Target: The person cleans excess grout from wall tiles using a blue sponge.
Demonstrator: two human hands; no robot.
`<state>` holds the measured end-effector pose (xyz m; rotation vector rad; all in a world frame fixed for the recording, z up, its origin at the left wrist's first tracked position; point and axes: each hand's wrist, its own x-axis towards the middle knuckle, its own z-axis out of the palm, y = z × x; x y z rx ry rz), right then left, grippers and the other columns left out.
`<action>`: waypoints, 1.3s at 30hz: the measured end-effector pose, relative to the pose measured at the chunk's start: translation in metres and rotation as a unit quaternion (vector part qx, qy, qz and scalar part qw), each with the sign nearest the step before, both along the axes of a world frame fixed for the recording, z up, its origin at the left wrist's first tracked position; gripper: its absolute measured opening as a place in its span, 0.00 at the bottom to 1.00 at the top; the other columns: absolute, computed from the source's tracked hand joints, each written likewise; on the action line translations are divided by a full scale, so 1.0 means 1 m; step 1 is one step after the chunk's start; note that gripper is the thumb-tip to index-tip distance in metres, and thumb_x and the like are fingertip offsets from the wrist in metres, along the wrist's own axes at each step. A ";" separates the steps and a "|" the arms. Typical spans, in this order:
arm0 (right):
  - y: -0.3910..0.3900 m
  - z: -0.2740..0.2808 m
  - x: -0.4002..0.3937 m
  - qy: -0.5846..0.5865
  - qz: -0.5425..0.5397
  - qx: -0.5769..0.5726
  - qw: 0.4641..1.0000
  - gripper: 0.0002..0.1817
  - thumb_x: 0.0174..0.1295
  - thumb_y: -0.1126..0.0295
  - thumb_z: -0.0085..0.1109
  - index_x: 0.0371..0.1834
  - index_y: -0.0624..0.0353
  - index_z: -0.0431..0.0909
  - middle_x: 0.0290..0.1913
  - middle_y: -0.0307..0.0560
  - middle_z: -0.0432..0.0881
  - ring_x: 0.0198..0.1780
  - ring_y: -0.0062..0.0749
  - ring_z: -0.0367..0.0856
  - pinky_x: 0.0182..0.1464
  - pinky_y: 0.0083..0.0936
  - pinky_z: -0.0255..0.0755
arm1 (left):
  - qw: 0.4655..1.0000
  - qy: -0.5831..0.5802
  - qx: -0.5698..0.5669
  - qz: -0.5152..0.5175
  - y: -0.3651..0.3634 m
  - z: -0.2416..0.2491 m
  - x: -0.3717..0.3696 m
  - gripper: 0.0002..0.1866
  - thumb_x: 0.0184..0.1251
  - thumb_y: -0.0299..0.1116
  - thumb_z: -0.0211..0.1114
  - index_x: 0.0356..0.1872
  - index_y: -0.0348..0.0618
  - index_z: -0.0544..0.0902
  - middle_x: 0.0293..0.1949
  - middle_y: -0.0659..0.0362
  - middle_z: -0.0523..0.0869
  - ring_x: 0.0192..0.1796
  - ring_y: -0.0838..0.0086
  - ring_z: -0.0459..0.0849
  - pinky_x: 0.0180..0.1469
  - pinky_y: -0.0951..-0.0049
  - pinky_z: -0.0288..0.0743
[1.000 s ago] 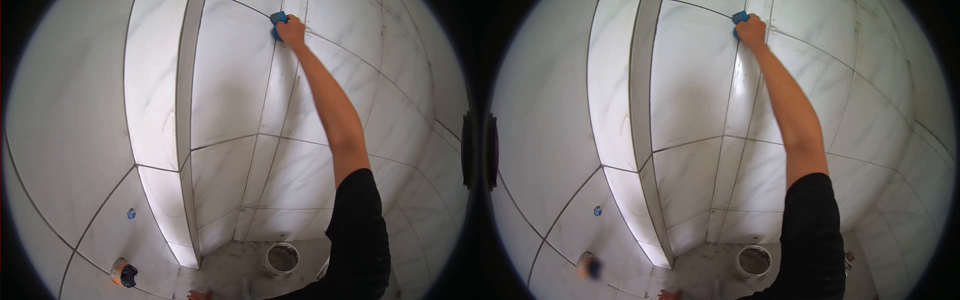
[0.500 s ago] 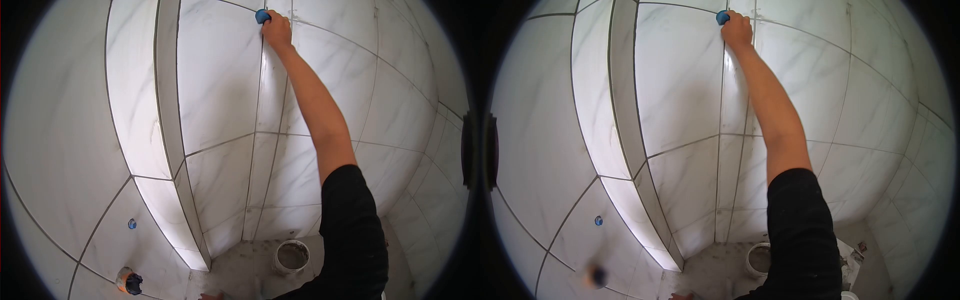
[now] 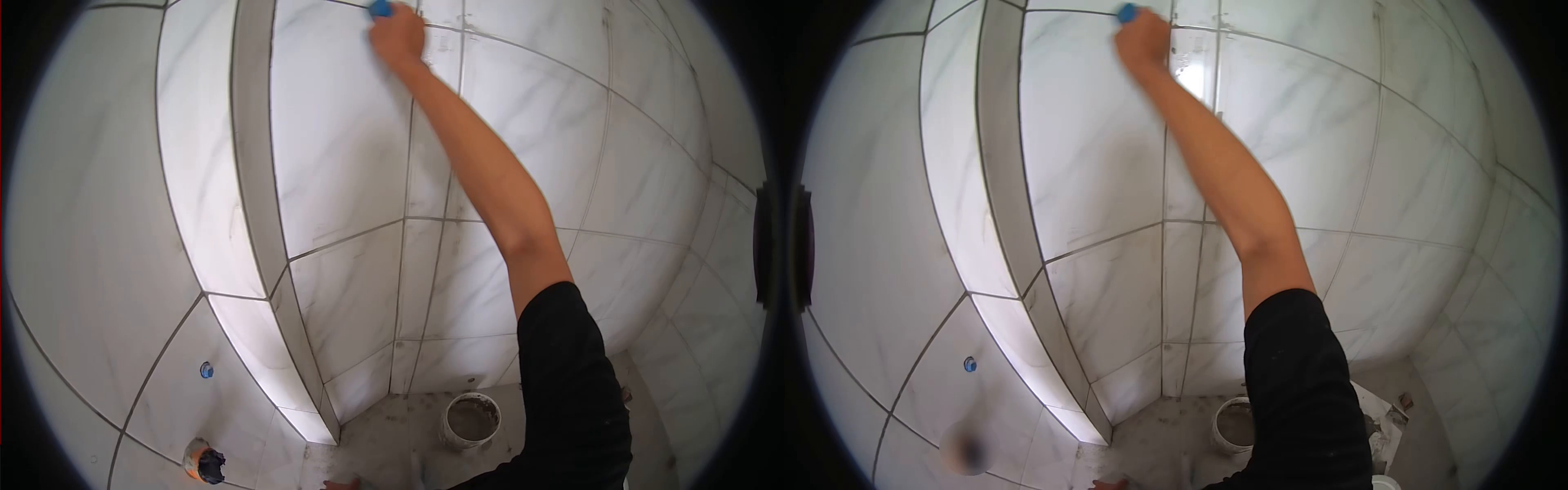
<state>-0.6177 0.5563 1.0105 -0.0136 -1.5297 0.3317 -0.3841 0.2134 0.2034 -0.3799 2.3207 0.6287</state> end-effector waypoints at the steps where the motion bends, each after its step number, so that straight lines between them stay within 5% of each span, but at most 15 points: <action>1: -0.024 -0.006 -0.010 0.046 0.015 0.038 0.998 0.14 0.55 0.70 0.62 0.45 0.60 0.84 0.46 0.61 0.85 0.51 0.57 0.83 0.52 0.48 0.80 | 1.000 0.005 -0.001 -0.004 0.000 -0.018 -0.002 0.55 0.60 0.73 0.58 0.79 0.44 0.58 0.77 0.37 0.59 0.78 0.43 0.59 0.76 0.44 0.54; 3: -0.061 -0.023 -0.016 0.093 -0.001 0.203 0.975 0.16 0.56 0.67 0.64 0.49 0.55 0.84 0.50 0.56 0.81 0.56 0.51 0.77 0.58 0.47 0.75 | 0.989 0.021 -0.007 -0.149 -0.009 -0.074 -0.008 0.40 0.70 0.69 0.50 0.76 0.59 0.66 0.75 0.37 0.62 0.77 0.41 0.61 0.75 0.43 0.57; 7: 0.001 -0.008 -0.009 0.147 0.009 0.375 0.915 0.16 0.53 0.72 0.64 0.47 0.48 0.85 0.47 0.48 0.82 0.52 0.48 0.78 0.55 0.44 0.74 | 0.987 0.040 -0.027 -0.150 -0.011 -0.083 -0.009 0.37 0.71 0.67 0.49 0.75 0.62 0.67 0.75 0.37 0.62 0.76 0.40 0.61 0.74 0.42 0.57; 10: 0.090 0.003 0.000 -0.017 -0.148 0.129 0.980 0.14 0.56 0.72 0.58 0.46 0.54 0.84 0.49 0.54 0.84 0.53 0.57 0.82 0.54 0.49 0.78 | 0.987 0.041 -0.025 -0.151 -0.013 -0.090 -0.009 0.34 0.73 0.66 0.47 0.75 0.66 0.67 0.75 0.37 0.62 0.76 0.40 0.61 0.74 0.42 0.58; 13: 0.083 0.040 0.046 0.016 -0.150 0.097 0.984 0.19 0.57 0.64 0.58 0.47 0.63 0.86 0.46 0.64 0.87 0.50 0.60 0.85 0.53 0.49 0.80 | 0.987 0.040 -0.021 -0.154 -0.013 -0.093 -0.008 0.31 0.75 0.64 0.46 0.74 0.69 0.68 0.75 0.37 0.63 0.76 0.39 0.61 0.74 0.41 0.58; 14: 0.099 0.070 0.031 0.113 -0.088 0.214 0.966 0.14 0.57 0.68 0.57 0.42 0.63 0.85 0.39 0.65 0.86 0.46 0.60 0.83 0.53 0.47 0.77 | 0.986 0.037 -0.026 -0.159 -0.013 -0.094 -0.008 0.30 0.75 0.64 0.46 0.74 0.70 0.68 0.75 0.37 0.63 0.76 0.38 0.61 0.73 0.41 0.58; 16: 0.117 0.080 0.014 0.046 -0.057 0.165 0.984 0.13 0.57 0.70 0.59 0.43 0.62 0.85 0.45 0.61 0.86 0.47 0.60 0.82 0.51 0.48 0.76 | 0.985 0.030 -0.034 -0.165 -0.015 -0.093 -0.007 0.29 0.76 0.63 0.45 0.73 0.71 0.69 0.75 0.37 0.63 0.76 0.38 0.61 0.73 0.41 0.59; 22: 0.110 -0.094 0.015 -0.033 -0.105 0.254 0.961 0.16 0.61 0.72 0.56 0.51 0.63 0.85 0.45 0.61 0.86 0.47 0.61 0.81 0.57 0.46 0.75 | 0.958 0.122 -0.101 -0.240 -0.019 -0.143 -0.002 0.26 0.78 0.57 0.46 0.75 0.75 0.66 0.72 0.29 0.63 0.71 0.33 0.66 0.70 0.36 0.62; 25: 0.113 -0.100 0.066 -0.204 -0.069 0.261 0.941 0.17 0.60 0.70 0.57 0.52 0.58 0.86 0.43 0.60 0.87 0.46 0.61 0.83 0.53 0.48 0.77 | 0.961 0.102 -0.064 -0.250 -0.020 -0.139 -0.003 0.26 0.79 0.56 0.45 0.76 0.73 0.65 0.70 0.26 0.64 0.70 0.30 0.65 0.69 0.36 0.63; 26: 0.110 -0.089 0.082 -0.290 -0.054 0.225 0.929 0.18 0.60 0.69 0.58 0.52 0.56 0.86 0.42 0.59 0.88 0.45 0.61 0.83 0.52 0.48 0.78 | 0.964 0.097 -0.076 -0.234 -0.021 -0.140 -0.006 0.27 0.79 0.55 0.47 0.76 0.72 0.64 0.71 0.28 0.63 0.72 0.32 0.64 0.70 0.37 0.62; 30: 0.116 0.034 0.070 -0.044 -0.159 0.234 0.958 0.20 0.59 0.67 0.59 0.57 0.51 0.84 0.47 0.52 0.89 0.49 0.57 0.83 0.52 0.50 0.77 | 0.972 0.038 -0.044 -0.228 -0.011 -0.130 -0.016 0.33 0.75 0.57 0.53 0.78 0.66 0.62 0.76 0.35 0.60 0.75 0.40 0.63 0.73 0.41 0.60; 31: 0.118 0.045 0.061 -0.039 -0.156 0.236 0.958 0.20 0.59 0.67 0.59 0.57 0.51 0.84 0.47 0.52 0.89 0.49 0.57 0.83 0.52 0.50 0.77 | 0.973 0.042 -0.042 -0.223 0.003 -0.076 -0.014 0.33 0.75 0.57 0.53 0.78 0.66 0.62 0.76 0.35 0.60 0.75 0.40 0.63 0.73 0.41 0.60; 33: 0.125 0.043 0.039 0.013 -0.252 0.328 0.910 0.14 0.58 0.71 0.60 0.48 0.59 0.84 0.51 0.56 0.86 0.50 0.59 0.81 0.51 0.48 0.76 | 0.999 -0.039 -0.031 -0.001 0.008 0.041 -0.003 0.44 0.68 0.64 0.58 0.80 0.54 0.59 0.77 0.40 0.60 0.77 0.45 0.61 0.76 0.44 0.57; 35: 0.130 0.003 0.028 -0.036 -0.338 0.363 0.868 0.20 0.57 0.74 0.59 0.55 0.48 0.85 0.63 0.37 0.81 0.56 0.45 0.77 0.52 0.43 0.74 | 0.999 -0.031 -0.023 0.005 0.008 0.043 -0.004 0.50 0.64 0.67 0.59 0.80 0.49 0.56 0.78 0.41 0.58 0.78 0.45 0.59 0.76 0.45 0.55; 39: 0.123 -0.082 0.054 -0.136 -0.309 0.422 0.841 0.23 0.51 0.79 0.61 0.54 0.52 0.86 0.59 0.35 0.84 0.52 0.44 0.78 0.51 0.38 0.74 | 0.998 -0.044 -0.016 -0.050 0.001 -0.059 -0.016 0.61 0.56 0.72 0.64 0.81 0.41 0.50 0.80 0.41 0.52 0.81 0.45 0.50 0.78 0.45 0.50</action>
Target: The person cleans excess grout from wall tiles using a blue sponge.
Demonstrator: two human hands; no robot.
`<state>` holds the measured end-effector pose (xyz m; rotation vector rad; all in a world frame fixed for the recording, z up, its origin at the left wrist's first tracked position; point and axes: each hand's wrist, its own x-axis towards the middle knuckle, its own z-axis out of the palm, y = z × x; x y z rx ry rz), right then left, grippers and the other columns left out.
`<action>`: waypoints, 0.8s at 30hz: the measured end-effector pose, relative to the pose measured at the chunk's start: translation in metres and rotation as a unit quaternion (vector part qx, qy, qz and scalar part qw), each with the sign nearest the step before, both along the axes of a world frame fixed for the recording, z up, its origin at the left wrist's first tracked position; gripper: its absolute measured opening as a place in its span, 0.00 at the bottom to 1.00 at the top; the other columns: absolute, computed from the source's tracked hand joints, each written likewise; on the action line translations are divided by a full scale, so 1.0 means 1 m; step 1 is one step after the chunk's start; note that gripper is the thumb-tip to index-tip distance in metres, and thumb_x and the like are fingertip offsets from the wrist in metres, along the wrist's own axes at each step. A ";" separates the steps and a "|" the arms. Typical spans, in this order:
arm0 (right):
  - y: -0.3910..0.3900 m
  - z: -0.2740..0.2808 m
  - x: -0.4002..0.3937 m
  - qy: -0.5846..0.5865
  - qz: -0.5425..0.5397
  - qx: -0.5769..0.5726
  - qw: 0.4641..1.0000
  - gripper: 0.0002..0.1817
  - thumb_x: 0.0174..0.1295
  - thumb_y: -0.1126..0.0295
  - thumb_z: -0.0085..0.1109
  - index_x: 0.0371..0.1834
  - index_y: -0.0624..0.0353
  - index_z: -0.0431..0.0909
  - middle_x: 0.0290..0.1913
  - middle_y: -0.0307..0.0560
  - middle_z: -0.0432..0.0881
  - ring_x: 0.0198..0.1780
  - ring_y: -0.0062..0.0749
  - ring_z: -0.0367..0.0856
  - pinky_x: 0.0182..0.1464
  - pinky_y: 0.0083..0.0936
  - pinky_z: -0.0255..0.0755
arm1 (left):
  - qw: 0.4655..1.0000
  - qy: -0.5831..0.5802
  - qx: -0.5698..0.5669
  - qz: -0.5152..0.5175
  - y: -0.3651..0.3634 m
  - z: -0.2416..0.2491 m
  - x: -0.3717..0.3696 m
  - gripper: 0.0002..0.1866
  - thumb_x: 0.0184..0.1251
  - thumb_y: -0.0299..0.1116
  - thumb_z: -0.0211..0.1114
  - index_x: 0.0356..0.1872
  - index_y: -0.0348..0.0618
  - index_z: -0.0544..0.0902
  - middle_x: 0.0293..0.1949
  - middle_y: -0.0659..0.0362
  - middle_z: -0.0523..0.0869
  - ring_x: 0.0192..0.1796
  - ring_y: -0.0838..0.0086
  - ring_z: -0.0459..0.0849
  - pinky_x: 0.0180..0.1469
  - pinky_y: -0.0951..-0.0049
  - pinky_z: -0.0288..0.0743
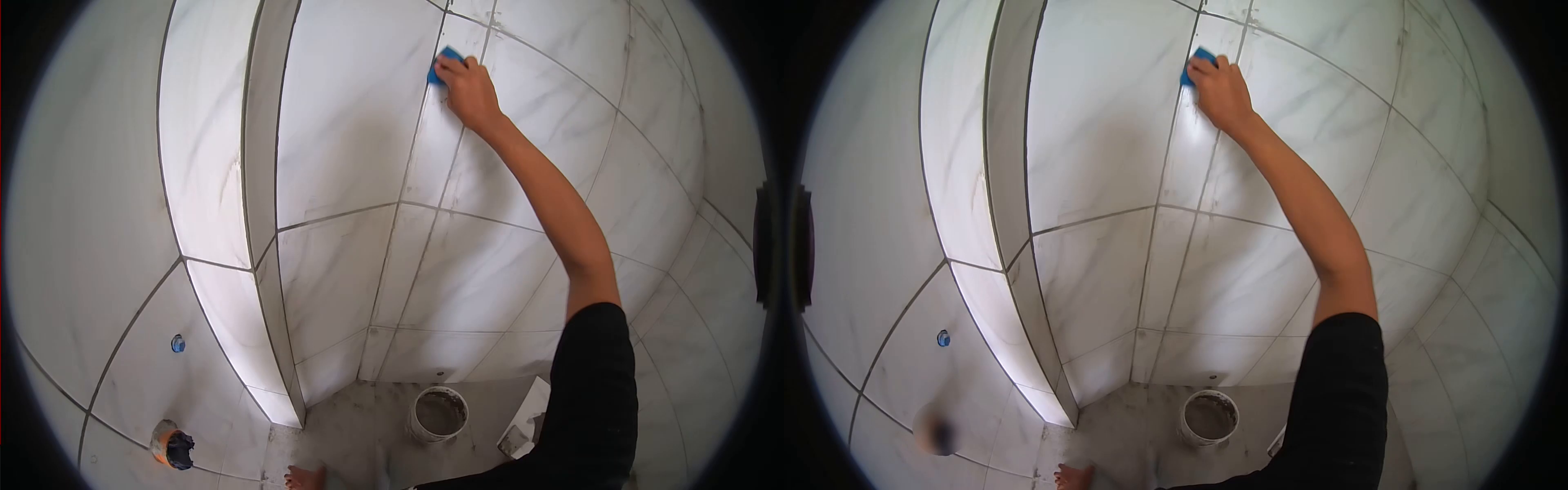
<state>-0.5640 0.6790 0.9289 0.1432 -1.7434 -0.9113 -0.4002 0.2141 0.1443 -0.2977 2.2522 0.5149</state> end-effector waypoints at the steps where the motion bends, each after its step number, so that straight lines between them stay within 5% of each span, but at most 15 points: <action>1: 0.001 -0.006 0.008 -0.075 0.015 -0.009 0.997 0.23 0.51 0.79 0.61 0.52 0.52 0.87 0.57 0.34 0.86 0.51 0.43 0.79 0.51 0.37 0.74 | 1.000 -0.004 -0.001 -0.003 -0.006 0.013 0.005 0.61 0.56 0.72 0.64 0.81 0.41 0.50 0.80 0.41 0.52 0.81 0.45 0.50 0.78 0.45 0.50; 3: -0.013 0.020 0.027 -0.117 0.015 -0.033 0.993 0.22 0.51 0.80 0.61 0.51 0.52 0.88 0.55 0.33 0.87 0.50 0.40 0.79 0.51 0.38 0.74 | 0.996 -0.033 0.025 0.075 0.000 0.090 0.006 0.62 0.55 0.73 0.65 0.82 0.42 0.48 0.81 0.40 0.48 0.82 0.44 0.46 0.79 0.43 0.47; 7: -0.022 0.111 0.008 0.127 0.070 0.029 0.989 0.21 0.50 0.78 0.62 0.49 0.51 0.88 0.58 0.33 0.86 0.52 0.42 0.79 0.52 0.42 0.73 | 0.996 0.005 -0.008 0.087 0.001 0.004 0.005 0.64 0.54 0.74 0.65 0.81 0.41 0.48 0.81 0.40 0.49 0.81 0.42 0.49 0.78 0.42 0.47; 8: -0.034 0.118 0.013 0.070 0.020 0.017 0.997 0.16 0.60 0.73 0.60 0.52 0.57 0.83 0.55 0.52 0.85 0.52 0.58 0.80 0.51 0.47 0.76 | 0.997 0.030 -0.010 0.070 -0.001 -0.024 0.004 0.65 0.52 0.75 0.66 0.81 0.41 0.48 0.81 0.40 0.50 0.80 0.42 0.51 0.78 0.42 0.48; 10: -0.010 0.102 -0.009 0.083 0.019 0.022 0.996 0.17 0.55 0.75 0.61 0.50 0.54 0.85 0.57 0.44 0.85 0.53 0.51 0.79 0.53 0.44 0.74 | 0.997 0.053 -0.011 0.050 -0.003 -0.028 0.001 0.67 0.51 0.76 0.66 0.82 0.41 0.48 0.80 0.40 0.52 0.80 0.42 0.53 0.78 0.43 0.49; 11: 0.000 0.093 -0.022 0.096 0.019 0.028 0.995 0.20 0.50 0.78 0.63 0.48 0.51 0.87 0.59 0.36 0.86 0.54 0.44 0.79 0.54 0.41 0.72 | 0.998 0.022 0.010 0.057 -0.005 0.024 0.000 0.66 0.51 0.75 0.67 0.81 0.41 0.48 0.80 0.40 0.53 0.79 0.41 0.55 0.78 0.43 0.50; 13: -0.002 0.050 -0.019 0.075 0.013 0.003 0.997 0.19 0.50 0.77 0.63 0.48 0.51 0.87 0.57 0.39 0.87 0.56 0.43 0.78 0.55 0.38 0.71 | 0.997 -0.016 0.031 0.066 0.006 0.061 0.004 0.66 0.50 0.75 0.67 0.81 0.41 0.49 0.80 0.41 0.54 0.78 0.41 0.56 0.78 0.43 0.51; 15: -0.001 0.017 -0.005 -0.035 0.022 0.017 0.999 0.20 0.50 0.78 0.62 0.47 0.50 0.88 0.53 0.42 0.88 0.52 0.45 0.80 0.54 0.38 0.74 | 0.988 0.048 -0.055 0.139 0.012 0.061 0.008 0.61 0.40 0.63 0.78 0.76 0.44 0.59 0.69 0.42 0.68 0.72 0.46 0.68 0.71 0.49 0.66; 16: -0.005 0.021 0.002 -0.035 0.021 0.019 0.999 0.20 0.50 0.78 0.62 0.47 0.50 0.88 0.53 0.42 0.88 0.52 0.45 0.80 0.54 0.38 0.74 | 0.988 0.048 -0.053 0.138 0.009 0.060 0.008 0.61 0.40 0.63 0.78 0.76 0.44 0.59 0.69 0.42 0.68 0.72 0.46 0.68 0.71 0.49 0.66; 18: -0.011 0.038 0.023 -0.223 0.009 -0.080 0.972 0.21 0.51 0.78 0.60 0.49 0.48 0.88 0.49 0.44 0.88 0.46 0.48 0.82 0.51 0.40 0.76 | 0.993 0.041 -0.023 0.107 -0.001 0.053 0.006 0.62 0.45 0.67 0.74 0.78 0.43 0.56 0.73 0.41 0.63 0.74 0.44 0.64 0.74 0.47 0.60; 21: -0.028 0.100 0.027 -0.015 0.132 0.014 0.991 0.20 0.55 0.76 0.59 0.51 0.46 0.87 0.46 0.47 0.88 0.47 0.50 0.83 0.51 0.45 0.78 | 0.997 0.031 0.024 0.070 -0.005 0.046 0.009 0.64 0.51 0.73 0.67 0.81 0.41 0.52 0.79 0.39 0.55 0.78 0.41 0.56 0.78 0.43 0.52; 24: -0.011 0.133 -0.003 0.085 0.122 0.028 0.989 0.20 0.56 0.74 0.60 0.52 0.45 0.86 0.47 0.46 0.88 0.48 0.49 0.83 0.51 0.46 0.78 | 0.995 0.012 0.031 0.093 -0.002 0.089 0.012 0.64 0.51 0.73 0.67 0.80 0.40 0.52 0.79 0.37 0.55 0.79 0.41 0.55 0.78 0.44 0.52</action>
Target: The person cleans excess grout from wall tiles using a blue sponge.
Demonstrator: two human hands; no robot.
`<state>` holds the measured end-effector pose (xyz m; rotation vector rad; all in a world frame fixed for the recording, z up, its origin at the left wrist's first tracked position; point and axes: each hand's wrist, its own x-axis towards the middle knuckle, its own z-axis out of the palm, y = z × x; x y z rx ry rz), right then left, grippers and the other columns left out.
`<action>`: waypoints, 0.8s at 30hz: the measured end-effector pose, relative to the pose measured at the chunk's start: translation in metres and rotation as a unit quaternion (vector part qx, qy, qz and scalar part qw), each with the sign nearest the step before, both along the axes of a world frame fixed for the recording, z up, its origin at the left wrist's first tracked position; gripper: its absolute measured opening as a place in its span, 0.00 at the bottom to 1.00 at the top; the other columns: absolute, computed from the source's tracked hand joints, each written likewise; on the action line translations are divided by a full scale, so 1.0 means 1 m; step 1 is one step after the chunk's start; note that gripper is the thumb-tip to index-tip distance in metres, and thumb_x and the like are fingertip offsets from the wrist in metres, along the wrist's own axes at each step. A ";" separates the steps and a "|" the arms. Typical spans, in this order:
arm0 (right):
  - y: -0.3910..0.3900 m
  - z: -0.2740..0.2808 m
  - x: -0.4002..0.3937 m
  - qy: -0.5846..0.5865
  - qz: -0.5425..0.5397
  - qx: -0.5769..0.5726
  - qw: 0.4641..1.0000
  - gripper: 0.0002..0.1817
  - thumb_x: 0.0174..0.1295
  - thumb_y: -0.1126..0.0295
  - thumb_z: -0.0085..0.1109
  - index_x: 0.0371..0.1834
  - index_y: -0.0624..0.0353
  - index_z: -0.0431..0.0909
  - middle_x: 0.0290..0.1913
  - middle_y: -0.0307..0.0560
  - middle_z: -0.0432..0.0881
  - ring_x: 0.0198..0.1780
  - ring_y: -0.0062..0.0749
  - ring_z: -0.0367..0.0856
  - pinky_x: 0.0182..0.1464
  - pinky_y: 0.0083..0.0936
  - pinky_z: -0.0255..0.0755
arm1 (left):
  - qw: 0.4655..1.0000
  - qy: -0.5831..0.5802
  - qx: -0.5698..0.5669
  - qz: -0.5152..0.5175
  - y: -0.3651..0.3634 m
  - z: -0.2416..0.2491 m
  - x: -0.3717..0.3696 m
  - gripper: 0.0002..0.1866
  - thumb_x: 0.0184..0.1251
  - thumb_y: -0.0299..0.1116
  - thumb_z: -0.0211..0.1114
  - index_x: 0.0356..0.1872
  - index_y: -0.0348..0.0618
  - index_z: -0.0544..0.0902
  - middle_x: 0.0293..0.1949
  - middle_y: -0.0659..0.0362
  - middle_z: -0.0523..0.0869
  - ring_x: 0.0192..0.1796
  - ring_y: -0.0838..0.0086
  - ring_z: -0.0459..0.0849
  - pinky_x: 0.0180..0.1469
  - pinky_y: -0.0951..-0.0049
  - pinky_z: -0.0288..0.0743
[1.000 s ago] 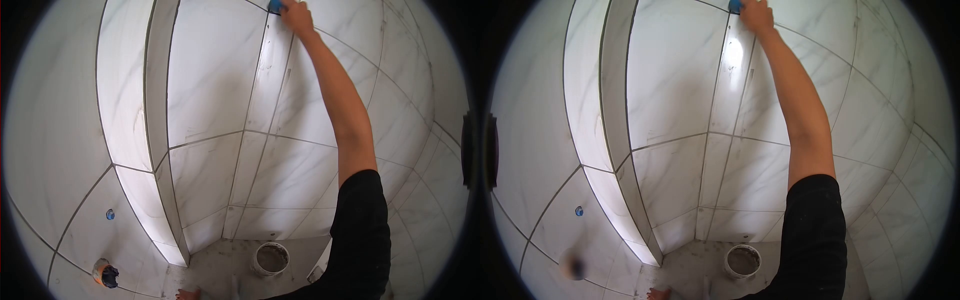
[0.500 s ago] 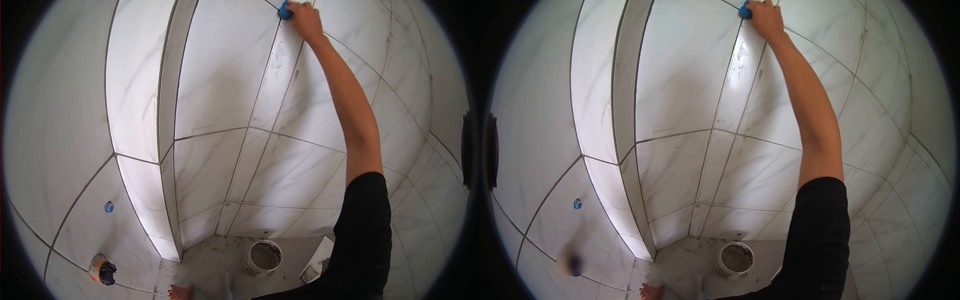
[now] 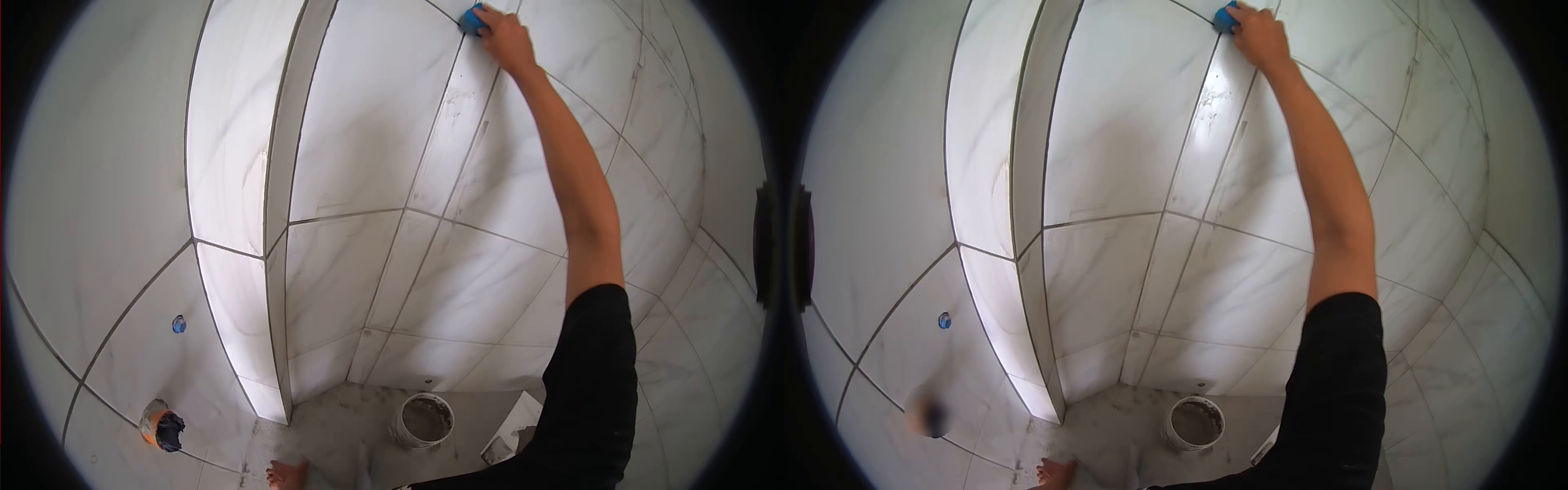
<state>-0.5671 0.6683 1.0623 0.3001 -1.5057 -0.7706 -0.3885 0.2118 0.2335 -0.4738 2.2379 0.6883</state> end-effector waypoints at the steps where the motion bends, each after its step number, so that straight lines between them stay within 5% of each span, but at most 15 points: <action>1: 0.003 -0.009 -0.006 -0.056 -0.083 -0.090 0.991 0.20 0.56 0.72 0.61 0.54 0.47 0.84 0.50 0.44 0.87 0.47 0.48 0.82 0.48 0.46 0.77 | 1.000 0.003 -0.001 0.001 0.001 -0.001 -0.001 0.64 0.51 0.73 0.67 0.80 0.40 0.52 0.79 0.37 0.55 0.79 0.41 0.55 0.78 0.44 0.52; 5: 0.012 -0.148 -0.021 -0.016 -0.062 -0.040 0.997 0.21 0.54 0.80 0.57 0.53 0.58 0.83 0.52 0.48 0.87 0.44 0.48 0.81 0.43 0.43 0.75 | 1.000 0.010 -0.002 -0.009 0.002 -0.023 0.001 0.63 0.53 0.74 0.65 0.80 0.39 0.51 0.79 0.37 0.55 0.79 0.42 0.55 0.79 0.46 0.50; 9: 0.008 -0.289 0.016 -0.200 -0.012 -0.076 0.977 0.21 0.52 0.82 0.58 0.51 0.59 0.86 0.54 0.51 0.86 0.48 0.49 0.83 0.50 0.38 0.79 | 0.999 0.022 -0.005 -0.035 -0.004 -0.038 0.002 0.62 0.55 0.73 0.65 0.80 0.39 0.51 0.79 0.37 0.55 0.80 0.43 0.55 0.79 0.48 0.48; 10: -0.002 -0.291 0.034 -0.198 -0.014 -0.077 0.977 0.21 0.52 0.82 0.58 0.51 0.59 0.86 0.54 0.51 0.86 0.48 0.49 0.83 0.50 0.38 0.79 | 0.999 0.024 -0.005 -0.038 -0.007 -0.034 0.003 0.62 0.55 0.73 0.65 0.80 0.39 0.51 0.79 0.37 0.55 0.80 0.43 0.55 0.79 0.48 0.48; 12: -0.025 -0.272 0.067 -0.515 -0.150 -0.177 0.825 0.20 0.53 0.79 0.57 0.49 0.53 0.88 0.50 0.52 0.87 0.49 0.48 0.84 0.52 0.36 0.80 | 0.999 0.004 0.007 -0.045 -0.004 -0.023 -0.002 0.61 0.57 0.72 0.65 0.80 0.37 0.51 0.79 0.37 0.54 0.80 0.43 0.55 0.80 0.49 0.47; 13: -0.001 -0.264 0.054 -0.410 -0.073 -0.135 0.899 0.18 0.55 0.76 0.58 0.47 0.50 0.88 0.46 0.52 0.87 0.46 0.47 0.85 0.52 0.37 0.81 | 0.999 0.006 0.008 -0.044 -0.006 -0.027 -0.003 0.61 0.57 0.72 0.65 0.80 0.37 0.51 0.79 0.37 0.54 0.80 0.43 0.55 0.80 0.49 0.47; 15: -0.020 -0.186 0.060 -0.241 0.036 -0.251 0.937 0.15 0.60 0.71 0.57 0.49 0.54 0.87 0.45 0.53 0.87 0.48 0.49 0.84 0.53 0.40 0.79 | 0.997 0.015 0.023 -0.068 -0.004 -0.049 0.000 0.59 0.59 0.72 0.63 0.80 0.38 0.52 0.79 0.36 0.55 0.79 0.43 0.55 0.79 0.49 0.48; 16: -0.020 -0.138 0.055 -0.137 0.082 -0.148 0.976 0.16 0.63 0.70 0.57 0.52 0.57 0.85 0.49 0.53 0.86 0.50 0.50 0.82 0.54 0.42 0.78 | 0.996 0.020 0.026 -0.082 -0.008 -0.060 0.001 0.58 0.60 0.72 0.62 0.80 0.39 0.53 0.79 0.36 0.55 0.79 0.43 0.55 0.79 0.49 0.48; 17: -0.023 -0.093 0.053 -0.040 0.042 -0.041 0.997 0.17 0.63 0.69 0.59 0.55 0.58 0.83 0.53 0.52 0.85 0.51 0.52 0.81 0.54 0.42 0.77 | 0.995 0.027 0.030 -0.096 -0.007 -0.069 -0.003 0.57 0.61 0.72 0.61 0.80 0.40 0.53 0.78 0.36 0.55 0.79 0.42 0.55 0.79 0.49 0.49; 19: -0.024 -0.045 0.040 0.025 -0.029 -0.044 0.998 0.16 0.62 0.72 0.58 0.52 0.58 0.83 0.56 0.50 0.84 0.52 0.53 0.80 0.51 0.43 0.77 | 0.993 0.037 0.034 -0.110 0.000 -0.047 -0.007 0.56 0.62 0.72 0.60 0.80 0.40 0.54 0.78 0.35 0.55 0.79 0.42 0.55 0.79 0.49 0.49; 21: 0.002 -0.056 0.013 0.014 -0.059 -0.022 0.998 0.15 0.60 0.73 0.57 0.50 0.58 0.84 0.55 0.49 0.84 0.51 0.51 0.81 0.50 0.43 0.77 | 0.997 -0.014 -0.062 -0.051 0.013 0.052 0.009 0.41 0.75 0.63 0.49 0.79 0.45 0.60 0.77 0.36 0.58 0.78 0.45 0.60 0.78 0.51 0.53; 22: 0.018 -0.068 -0.002 0.000 -0.095 -0.004 0.995 0.15 0.59 0.75 0.56 0.48 0.58 0.84 0.54 0.48 0.85 0.49 0.50 0.81 0.48 0.42 0.77 | 0.997 -0.017 -0.063 -0.050 0.010 0.030 0.008 0.41 0.75 0.63 0.49 0.79 0.45 0.60 0.77 0.36 0.58 0.78 0.45 0.60 0.78 0.51 0.53; 24: 0.016 -0.138 -0.002 -0.046 -0.062 0.016 0.997 0.14 0.56 0.78 0.55 0.45 0.63 0.83 0.52 0.48 0.85 0.45 0.46 0.80 0.43 0.40 0.77 | 0.951 0.109 -0.126 -0.261 0.001 -0.060 0.008 0.30 0.82 0.50 0.42 0.77 0.48 0.64 0.77 0.39 0.61 0.76 0.45 0.64 0.77 0.53 0.57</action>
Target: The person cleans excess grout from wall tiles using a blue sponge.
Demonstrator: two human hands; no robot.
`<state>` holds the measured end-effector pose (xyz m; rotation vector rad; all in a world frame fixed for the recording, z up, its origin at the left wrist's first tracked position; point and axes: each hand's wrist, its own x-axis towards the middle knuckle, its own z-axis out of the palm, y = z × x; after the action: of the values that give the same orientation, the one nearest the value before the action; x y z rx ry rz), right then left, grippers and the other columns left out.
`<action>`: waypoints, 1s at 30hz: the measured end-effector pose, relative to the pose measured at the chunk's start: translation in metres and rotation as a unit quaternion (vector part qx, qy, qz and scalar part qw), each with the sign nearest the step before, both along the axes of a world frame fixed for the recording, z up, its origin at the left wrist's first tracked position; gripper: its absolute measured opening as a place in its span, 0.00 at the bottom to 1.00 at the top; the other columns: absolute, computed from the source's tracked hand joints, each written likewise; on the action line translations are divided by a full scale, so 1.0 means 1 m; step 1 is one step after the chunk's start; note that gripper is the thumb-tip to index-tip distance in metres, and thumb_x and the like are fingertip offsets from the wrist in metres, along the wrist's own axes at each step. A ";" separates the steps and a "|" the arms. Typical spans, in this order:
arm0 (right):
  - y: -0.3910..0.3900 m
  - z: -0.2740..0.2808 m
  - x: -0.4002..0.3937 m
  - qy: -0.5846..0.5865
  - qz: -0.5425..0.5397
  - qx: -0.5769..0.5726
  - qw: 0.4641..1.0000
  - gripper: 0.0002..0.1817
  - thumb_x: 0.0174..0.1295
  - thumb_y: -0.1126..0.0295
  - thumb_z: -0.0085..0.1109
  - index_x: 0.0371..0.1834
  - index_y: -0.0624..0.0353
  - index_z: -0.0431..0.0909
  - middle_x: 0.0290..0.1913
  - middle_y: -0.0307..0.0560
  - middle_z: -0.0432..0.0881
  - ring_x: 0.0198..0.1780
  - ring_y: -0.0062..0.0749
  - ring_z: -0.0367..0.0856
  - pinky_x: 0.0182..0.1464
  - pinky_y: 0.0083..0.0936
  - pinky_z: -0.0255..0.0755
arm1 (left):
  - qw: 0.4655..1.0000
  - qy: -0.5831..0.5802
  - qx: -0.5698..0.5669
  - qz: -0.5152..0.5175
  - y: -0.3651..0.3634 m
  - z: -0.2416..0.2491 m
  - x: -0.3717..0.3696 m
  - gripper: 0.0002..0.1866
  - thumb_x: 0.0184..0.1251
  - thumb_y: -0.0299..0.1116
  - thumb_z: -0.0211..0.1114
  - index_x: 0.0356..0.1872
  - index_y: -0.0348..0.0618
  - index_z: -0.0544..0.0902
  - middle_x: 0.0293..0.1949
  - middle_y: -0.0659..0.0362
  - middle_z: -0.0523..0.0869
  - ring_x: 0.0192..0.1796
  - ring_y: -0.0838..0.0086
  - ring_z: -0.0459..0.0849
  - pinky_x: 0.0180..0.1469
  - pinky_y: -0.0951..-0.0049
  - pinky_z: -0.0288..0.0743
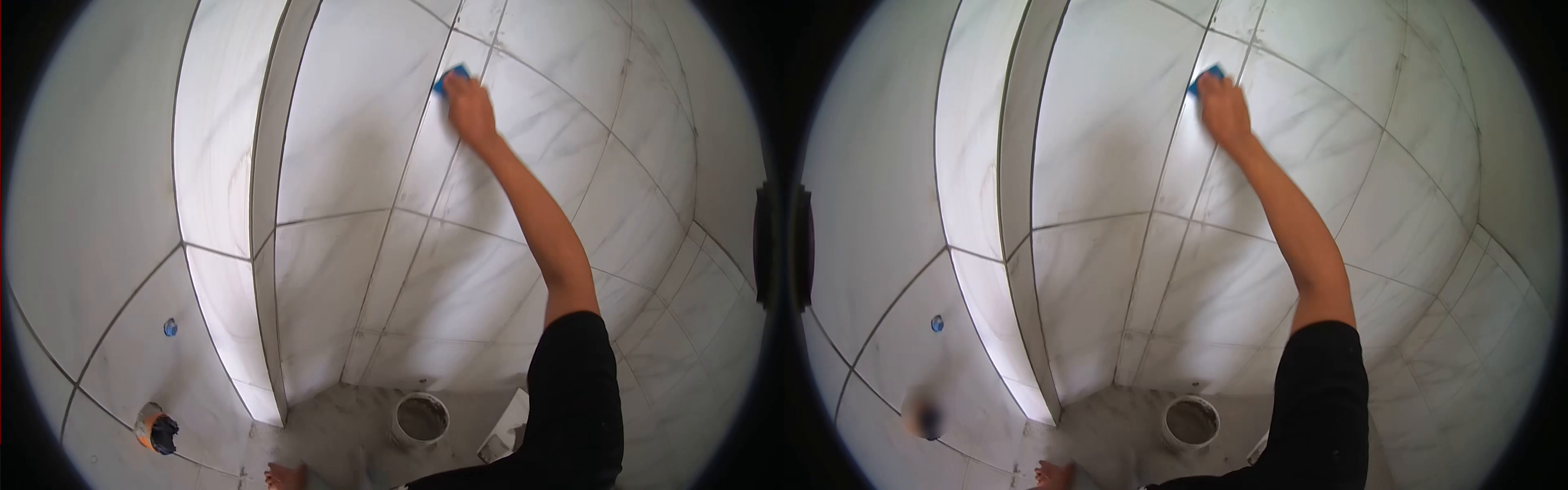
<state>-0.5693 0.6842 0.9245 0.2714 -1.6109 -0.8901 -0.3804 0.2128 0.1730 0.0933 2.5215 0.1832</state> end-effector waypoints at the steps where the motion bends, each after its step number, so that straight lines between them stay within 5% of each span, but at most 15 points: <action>1: 0.001 -0.037 0.009 -0.076 -0.037 -0.010 0.996 0.14 0.56 0.79 0.55 0.46 0.64 0.83 0.52 0.49 0.85 0.45 0.45 0.80 0.43 0.39 0.76 | 1.000 -0.012 -0.004 -0.007 -0.003 -0.032 0.002 0.30 0.82 0.50 0.42 0.77 0.48 0.64 0.77 0.39 0.61 0.76 0.45 0.64 0.77 0.53 0.57; 3: -0.001 -0.081 0.038 -0.207 -0.026 0.010 0.978 0.15 0.50 0.80 0.61 0.43 0.58 0.85 0.47 0.44 0.85 0.46 0.42 0.80 0.45 0.38 0.76 | 0.946 -0.049 0.039 0.317 0.014 0.020 -0.013 0.60 0.40 0.60 0.79 0.76 0.48 0.59 0.67 0.45 0.68 0.70 0.47 0.69 0.70 0.48 0.66; 4: 0.003 -0.072 0.048 -0.261 -0.036 -0.014 0.965 0.16 0.48 0.80 0.62 0.42 0.55 0.86 0.44 0.43 0.86 0.47 0.43 0.80 0.46 0.39 0.75 | 0.948 -0.023 0.020 0.317 0.014 -0.004 -0.013 0.61 0.35 0.64 0.81 0.73 0.50 0.63 0.64 0.49 0.70 0.67 0.52 0.72 0.65 0.51 0.70; 6: -0.017 -0.028 0.057 -0.253 -0.097 -0.040 0.962 0.19 0.47 0.80 0.62 0.42 0.50 0.86 0.40 0.44 0.87 0.47 0.44 0.80 0.47 0.42 0.75 | 0.946 -0.017 0.016 0.324 0.015 0.006 -0.012 0.61 0.35 0.63 0.81 0.73 0.51 0.63 0.64 0.50 0.70 0.67 0.53 0.72 0.64 0.51 0.71; 8: -0.022 0.039 0.044 -0.106 0.046 -0.030 0.993 0.21 0.52 0.77 0.61 0.52 0.52 0.84 0.43 0.46 0.87 0.45 0.49 0.82 0.46 0.46 0.76 | 0.941 -0.010 0.010 0.337 0.019 0.007 -0.010 0.60 0.35 0.63 0.81 0.73 0.51 0.63 0.64 0.50 0.71 0.67 0.54 0.72 0.64 0.51 0.71; 11: -0.032 0.111 0.022 0.046 -0.002 -0.056 0.997 0.25 0.57 0.74 0.62 0.61 0.50 0.83 0.65 0.45 0.81 0.49 0.53 0.83 0.53 0.43 0.79 | 0.944 -0.023 0.012 0.330 0.014 0.000 -0.015 0.60 0.34 0.63 0.81 0.73 0.52 0.63 0.63 0.51 0.71 0.66 0.54 0.72 0.63 0.51 0.71; 12: -0.029 0.113 0.013 0.058 0.039 -0.076 0.995 0.16 0.61 0.73 0.59 0.53 0.58 0.82 0.52 0.55 0.85 0.50 0.57 0.81 0.51 0.45 0.77 | 0.945 -0.033 0.014 0.326 0.014 0.005 -0.017 0.60 0.34 0.63 0.81 0.73 0.52 0.63 0.63 0.51 0.71 0.66 0.54 0.72 0.64 0.51 0.71; 15: 0.005 0.063 -0.016 0.080 -0.013 -0.029 0.996 0.24 0.55 0.72 0.63 0.59 0.49 0.83 0.63 0.43 0.82 0.50 0.47 0.82 0.51 0.42 0.78 | 0.947 -0.039 0.008 0.318 0.016 0.016 -0.017 0.60 0.35 0.63 0.81 0.73 0.51 0.63 0.63 0.50 0.71 0.65 0.53 0.73 0.63 0.51 0.70; 19: 0.010 -0.111 -0.015 -0.021 0.125 -0.051 0.991 0.22 0.50 0.84 0.59 0.51 0.61 0.86 0.58 0.52 0.85 0.44 0.46 0.82 0.46 0.40 0.75 | 0.948 -0.017 0.013 0.317 0.017 0.014 -0.014 0.58 0.37 0.63 0.79 0.73 0.51 0.64 0.63 0.48 0.71 0.66 0.52 0.73 0.63 0.50 0.70; 23: -0.004 -0.243 0.036 -0.232 0.108 -0.058 0.965 0.21 0.49 0.83 0.60 0.49 0.62 0.86 0.52 0.50 0.86 0.42 0.45 0.82 0.48 0.39 0.77 | 0.949 -0.020 0.018 0.313 0.013 0.013 -0.013 0.58 0.39 0.63 0.78 0.74 0.50 0.64 0.64 0.48 0.71 0.66 0.51 0.73 0.63 0.49 0.70; 24: -0.008 -0.234 0.042 -0.225 0.110 -0.056 0.966 0.21 0.49 0.83 0.60 0.49 0.62 0.86 0.52 0.50 0.86 0.42 0.45 0.82 0.48 0.39 0.77 | 0.949 -0.034 0.017 0.312 0.011 0.013 -0.014 0.59 0.39 0.63 0.77 0.75 0.50 0.64 0.65 0.48 0.71 0.67 0.50 0.73 0.63 0.49 0.70; 26: -0.017 -0.202 0.060 -0.459 0.111 -0.246 0.846 0.20 0.50 0.79 0.60 0.48 0.56 0.86 0.46 0.49 0.87 0.42 0.45 0.84 0.47 0.38 0.79 | 0.948 -0.042 0.023 0.316 0.012 0.017 -0.015 0.59 0.39 0.63 0.77 0.75 0.50 0.63 0.65 0.48 0.71 0.67 0.50 0.73 0.63 0.49 0.70; 29: -0.036 -0.083 0.060 -0.243 0.164 -0.310 0.904 0.14 0.60 0.66 0.61 0.49 0.55 0.85 0.44 0.51 0.86 0.44 0.46 0.85 0.48 0.37 0.80 | 0.946 -0.020 0.023 0.324 0.011 0.022 -0.007 0.59 0.39 0.63 0.78 0.75 0.50 0.63 0.65 0.48 0.72 0.66 0.50 0.73 0.64 0.49 0.70; 30: -0.036 -0.035 0.055 -0.156 0.215 -0.248 0.932 0.16 0.61 0.66 0.61 0.51 0.58 0.83 0.45 0.54 0.85 0.46 0.50 0.85 0.51 0.38 0.79 | 0.946 -0.023 0.021 0.322 0.012 0.019 -0.009 0.59 0.38 0.63 0.78 0.75 0.50 0.63 0.65 0.49 0.72 0.67 0.51 0.73 0.64 0.49 0.70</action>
<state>-0.5146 0.6478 0.8899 0.3989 -1.9089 -0.0902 -0.3890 0.2249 0.1917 -0.7183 2.4136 0.4911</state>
